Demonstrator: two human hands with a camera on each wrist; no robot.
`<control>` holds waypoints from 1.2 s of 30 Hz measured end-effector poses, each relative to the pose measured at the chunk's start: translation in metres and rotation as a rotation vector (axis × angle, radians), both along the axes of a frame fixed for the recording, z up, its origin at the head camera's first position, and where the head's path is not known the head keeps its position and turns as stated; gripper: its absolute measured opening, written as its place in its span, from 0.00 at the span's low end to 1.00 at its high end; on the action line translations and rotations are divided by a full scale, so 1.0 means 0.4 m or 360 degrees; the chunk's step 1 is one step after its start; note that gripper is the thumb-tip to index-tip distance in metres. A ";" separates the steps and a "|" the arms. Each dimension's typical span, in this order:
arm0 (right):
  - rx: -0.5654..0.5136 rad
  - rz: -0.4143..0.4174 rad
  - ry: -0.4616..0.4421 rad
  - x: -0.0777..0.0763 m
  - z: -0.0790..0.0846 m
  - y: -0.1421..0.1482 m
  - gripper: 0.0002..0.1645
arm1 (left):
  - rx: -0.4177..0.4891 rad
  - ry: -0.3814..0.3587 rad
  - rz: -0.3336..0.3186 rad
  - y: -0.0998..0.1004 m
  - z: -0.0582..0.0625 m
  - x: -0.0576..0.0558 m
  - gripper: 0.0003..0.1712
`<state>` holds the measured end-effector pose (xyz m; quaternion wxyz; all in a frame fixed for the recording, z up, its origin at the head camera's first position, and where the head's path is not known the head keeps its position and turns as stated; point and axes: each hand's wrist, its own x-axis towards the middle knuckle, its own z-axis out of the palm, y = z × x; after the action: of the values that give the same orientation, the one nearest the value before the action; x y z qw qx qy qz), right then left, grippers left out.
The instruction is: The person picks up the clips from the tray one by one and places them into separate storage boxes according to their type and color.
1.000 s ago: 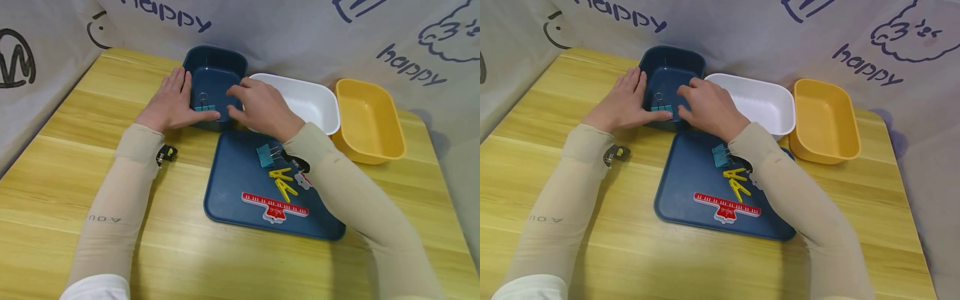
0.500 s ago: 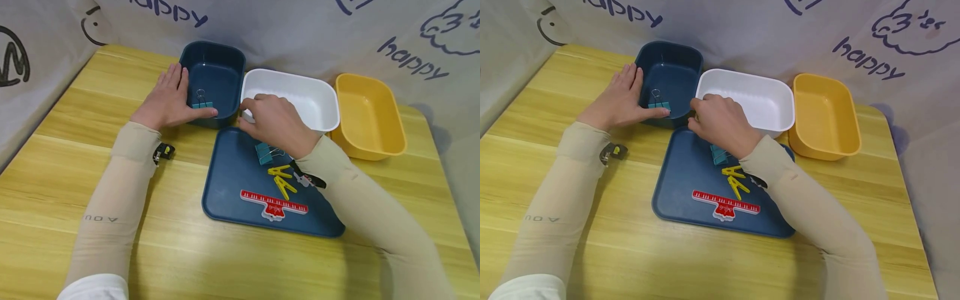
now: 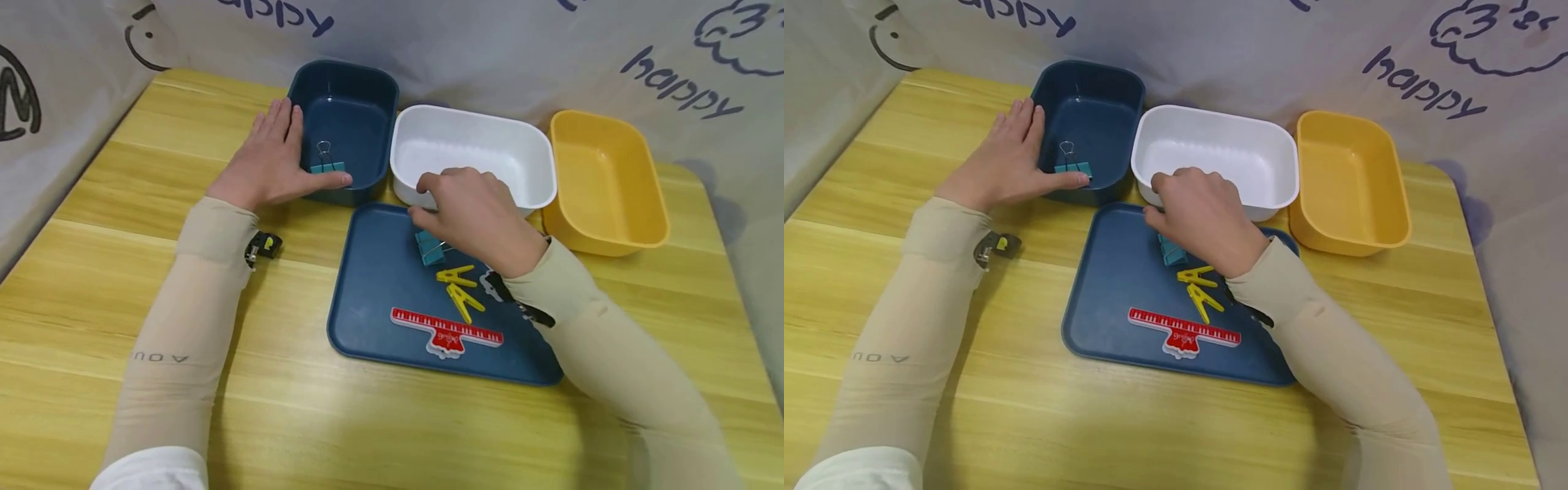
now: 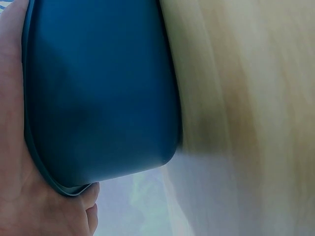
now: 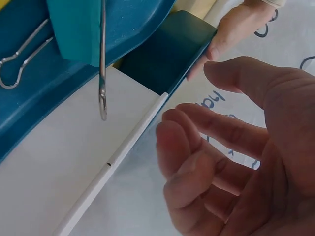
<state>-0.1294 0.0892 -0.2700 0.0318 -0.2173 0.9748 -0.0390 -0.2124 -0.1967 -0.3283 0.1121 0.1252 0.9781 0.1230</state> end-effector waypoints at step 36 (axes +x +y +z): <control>-0.0103 0.0120 -0.0236 0.014 -0.059 0.067 0.20 | -0.0028 0.0023 -0.0002 0.002 -0.001 0.001 0.80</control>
<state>-0.1238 0.1159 -0.2935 0.0983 -0.2514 0.9591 -0.0851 -0.2121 -0.1961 -0.3286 0.1062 0.1257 0.9798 0.1134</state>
